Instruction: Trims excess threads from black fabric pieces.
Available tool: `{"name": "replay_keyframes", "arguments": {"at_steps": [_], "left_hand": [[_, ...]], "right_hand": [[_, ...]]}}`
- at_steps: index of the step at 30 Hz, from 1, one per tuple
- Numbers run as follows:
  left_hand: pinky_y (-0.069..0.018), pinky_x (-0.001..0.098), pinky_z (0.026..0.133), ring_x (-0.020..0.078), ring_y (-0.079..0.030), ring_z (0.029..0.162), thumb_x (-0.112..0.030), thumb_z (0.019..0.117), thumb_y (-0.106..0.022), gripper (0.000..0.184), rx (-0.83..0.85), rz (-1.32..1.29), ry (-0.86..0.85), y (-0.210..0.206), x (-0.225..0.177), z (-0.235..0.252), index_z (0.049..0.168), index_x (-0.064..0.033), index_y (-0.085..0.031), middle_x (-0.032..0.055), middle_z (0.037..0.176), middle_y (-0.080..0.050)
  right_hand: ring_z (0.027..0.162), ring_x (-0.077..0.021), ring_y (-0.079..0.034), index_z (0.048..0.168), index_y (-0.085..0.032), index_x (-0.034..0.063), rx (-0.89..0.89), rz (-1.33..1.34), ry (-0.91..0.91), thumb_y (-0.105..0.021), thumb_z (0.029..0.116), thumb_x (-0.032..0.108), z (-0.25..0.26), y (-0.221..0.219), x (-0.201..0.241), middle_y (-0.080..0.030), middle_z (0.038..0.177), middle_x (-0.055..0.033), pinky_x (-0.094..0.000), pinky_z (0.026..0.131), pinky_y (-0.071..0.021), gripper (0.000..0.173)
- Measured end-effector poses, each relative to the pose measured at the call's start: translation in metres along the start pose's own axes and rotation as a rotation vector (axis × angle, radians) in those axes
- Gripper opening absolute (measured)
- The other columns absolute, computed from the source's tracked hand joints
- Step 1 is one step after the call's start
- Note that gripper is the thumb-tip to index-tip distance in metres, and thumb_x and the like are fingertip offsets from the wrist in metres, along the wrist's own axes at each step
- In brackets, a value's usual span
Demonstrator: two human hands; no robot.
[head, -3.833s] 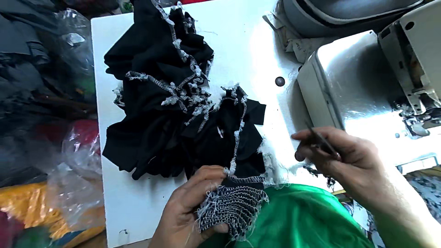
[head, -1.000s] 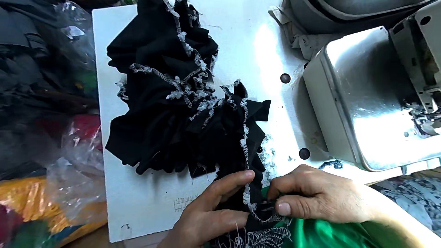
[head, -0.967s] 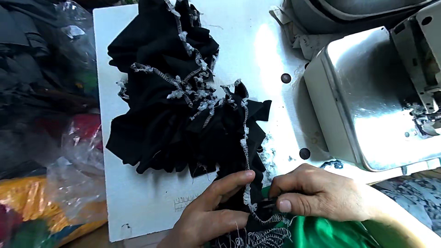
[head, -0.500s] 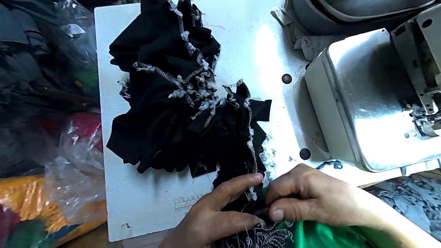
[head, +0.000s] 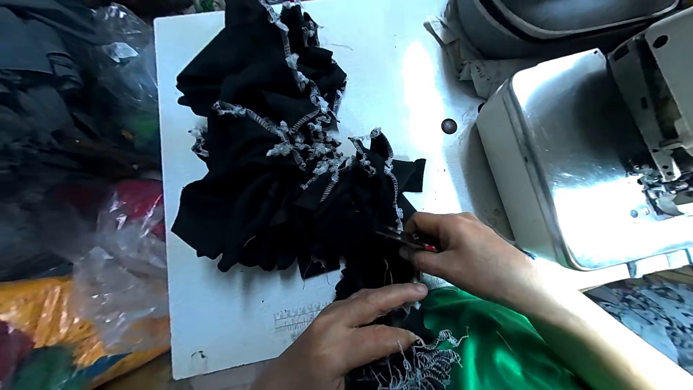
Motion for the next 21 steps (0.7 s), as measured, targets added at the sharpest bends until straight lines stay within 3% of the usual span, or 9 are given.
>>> {"name": "replay_keyframes", "arguments": {"at_steps": [5, 8, 11, 15, 18, 21], "left_hand": [[-0.0501, 0.0208, 0.103, 0.0048, -0.060, 0.122, -0.044, 0.1012, -0.060, 0.034, -0.082, 0.033, -0.007, 0.002, -0.001, 0.000, 0.112, -0.0115, -0.066, 0.0004, 0.129, -0.065], [-0.0468, 0.0181, 0.099, 0.0024, -0.060, 0.114, -0.043, 0.1033, -0.056, 0.033, -0.148, 0.012, -0.058, 0.006, -0.004, 0.003, 0.111, -0.0121, -0.063, -0.0036, 0.117, -0.067], [-0.0476, 0.0160, 0.097, 0.0002, -0.060, 0.112, -0.042, 0.1038, -0.055, 0.034, -0.167, -0.002, -0.067, 0.010, -0.008, 0.012, 0.119, -0.0133, -0.064, -0.0053, 0.117, -0.066], [-0.0447, 0.0117, 0.100, -0.0067, -0.056, 0.117, -0.046, 0.1027, -0.054, 0.040, -0.182, 0.038, -0.009, 0.009, -0.011, 0.021, 0.126, -0.0153, -0.062, -0.0099, 0.122, -0.064], [-0.0461, 0.0089, 0.099, -0.0121, -0.056, 0.116, -0.046, 0.0993, -0.060, 0.042, -0.209, -0.018, 0.063, 0.006, -0.008, 0.021, 0.135, -0.0230, -0.058, -0.0186, 0.127, -0.063], [-0.0494, 0.0091, 0.096, -0.0120, -0.060, 0.111, -0.045, 0.0958, -0.065, 0.049, -0.216, -0.126, 0.129, 0.003, -0.005, 0.021, 0.140, -0.0277, -0.055, -0.0226, 0.126, -0.064]], "right_hand": [[0.058, 0.0055, -0.051, 0.101, -0.066, 0.0140, -0.222, 0.251, 0.195, -0.065, 0.0868, 0.007, -0.011, 0.008, -0.001, -0.059, 0.072, 0.0093, -0.0097, 0.049, -0.0396, 0.016], [0.062, 0.0074, -0.052, 0.104, -0.067, 0.0124, -0.214, 0.294, 0.294, -0.064, 0.0907, 0.007, -0.017, 0.013, 0.000, -0.061, 0.076, 0.0097, -0.0071, 0.053, -0.0423, 0.014], [0.068, 0.0081, -0.054, 0.102, -0.070, 0.0103, -0.136, 0.272, 0.346, -0.064, 0.0940, 0.010, -0.022, 0.009, -0.003, -0.062, 0.079, 0.0091, -0.0069, 0.059, -0.0445, 0.010], [0.080, 0.0063, -0.058, 0.104, -0.073, 0.0053, -0.059, 0.254, 0.408, -0.062, 0.0914, 0.006, -0.032, 0.004, -0.008, -0.065, 0.087, 0.0037, -0.0066, 0.070, -0.0462, 0.017], [0.083, 0.0041, -0.058, 0.111, -0.072, 0.0041, -0.022, 0.256, 0.415, -0.057, 0.0940, 0.005, -0.039, 0.005, -0.008, -0.065, 0.091, 0.0007, -0.0078, 0.073, -0.0458, 0.023], [0.080, -0.0003, -0.056, 0.118, -0.072, 0.0074, -0.021, 0.174, 0.429, -0.056, 0.0929, 0.005, -0.042, 0.006, -0.008, -0.062, 0.089, -0.0006, -0.0114, 0.069, -0.0451, 0.030]]}}
Point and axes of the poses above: each hand's wrist, its own z-axis towards the middle knuckle, its own y-axis out of the back of the hand, x = y × z, the point moved 1 cm from there along z, towards the middle knuckle
